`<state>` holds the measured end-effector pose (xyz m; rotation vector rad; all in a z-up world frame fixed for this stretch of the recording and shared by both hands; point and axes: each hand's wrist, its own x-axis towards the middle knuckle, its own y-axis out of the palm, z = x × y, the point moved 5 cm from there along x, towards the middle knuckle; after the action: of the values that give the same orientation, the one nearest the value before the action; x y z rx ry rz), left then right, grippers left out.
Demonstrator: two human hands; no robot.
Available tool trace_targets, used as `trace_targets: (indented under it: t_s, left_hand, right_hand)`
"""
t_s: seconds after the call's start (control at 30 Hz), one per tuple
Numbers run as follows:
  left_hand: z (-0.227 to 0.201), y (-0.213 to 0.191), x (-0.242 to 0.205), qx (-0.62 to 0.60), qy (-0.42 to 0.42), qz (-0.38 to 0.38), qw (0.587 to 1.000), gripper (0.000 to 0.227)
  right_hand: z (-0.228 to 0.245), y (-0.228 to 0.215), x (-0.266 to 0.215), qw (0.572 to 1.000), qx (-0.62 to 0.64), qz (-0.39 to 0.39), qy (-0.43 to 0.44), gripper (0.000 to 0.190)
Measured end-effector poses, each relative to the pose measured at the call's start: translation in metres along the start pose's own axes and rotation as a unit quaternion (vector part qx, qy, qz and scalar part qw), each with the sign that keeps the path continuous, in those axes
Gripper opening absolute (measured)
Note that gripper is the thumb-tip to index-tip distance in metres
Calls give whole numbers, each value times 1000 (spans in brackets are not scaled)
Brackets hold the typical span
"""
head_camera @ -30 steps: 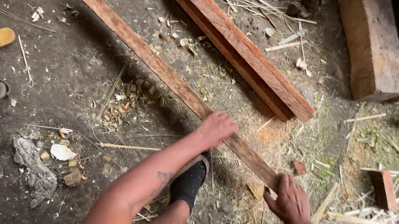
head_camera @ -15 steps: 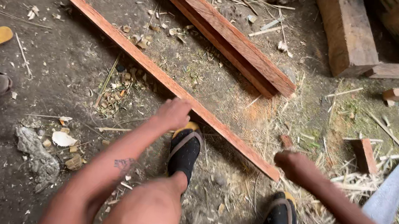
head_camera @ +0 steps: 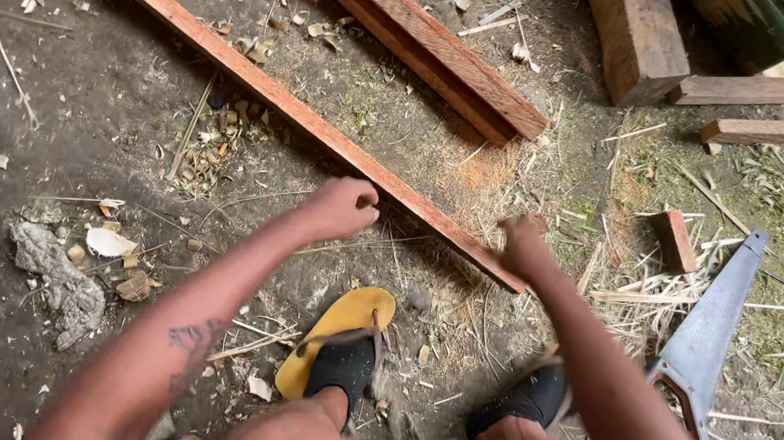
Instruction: The person measures and marks wooden planks, then saws them to length. They retrieve nails and a hammer, then assemble the cut pieces into a rectangular wooden frame by hammering nails at the joints. The completed frame is lifted and set aside.
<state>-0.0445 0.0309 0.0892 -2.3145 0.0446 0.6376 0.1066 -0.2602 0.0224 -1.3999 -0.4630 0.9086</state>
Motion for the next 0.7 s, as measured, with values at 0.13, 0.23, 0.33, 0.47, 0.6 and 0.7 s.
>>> trace_targets:
  t_s: [0.13, 0.23, 0.33, 0.47, 0.6, 0.7]
  left_hand:
    - [68, 58, 22, -189, -54, -97, 976, 53]
    - [116, 77, 39, -412, -147, -111, 892, 66]
    - [134, 81, 60, -603, -168, -85, 775, 73]
    - [134, 79, 77, -706, -125, -87, 692, 68]
    - [143, 77, 76, -624, -236, -127, 734, 47]
    - [138, 65, 79, -616, -233, -182, 730, 44]
  right_hand:
    - [-20, 91, -37, 972, 163, 65, 158, 29]
    - [-23, 111, -78, 860, 437, 225, 140, 39]
    - [2, 102, -95, 693, 642, 283, 167, 45]
    - [45, 94, -120, 572, 721, 314, 234, 50]
    - [69, 87, -124, 571, 690, 346, 281, 72]
    - [73, 77, -111, 802, 449, 330, 214, 76]
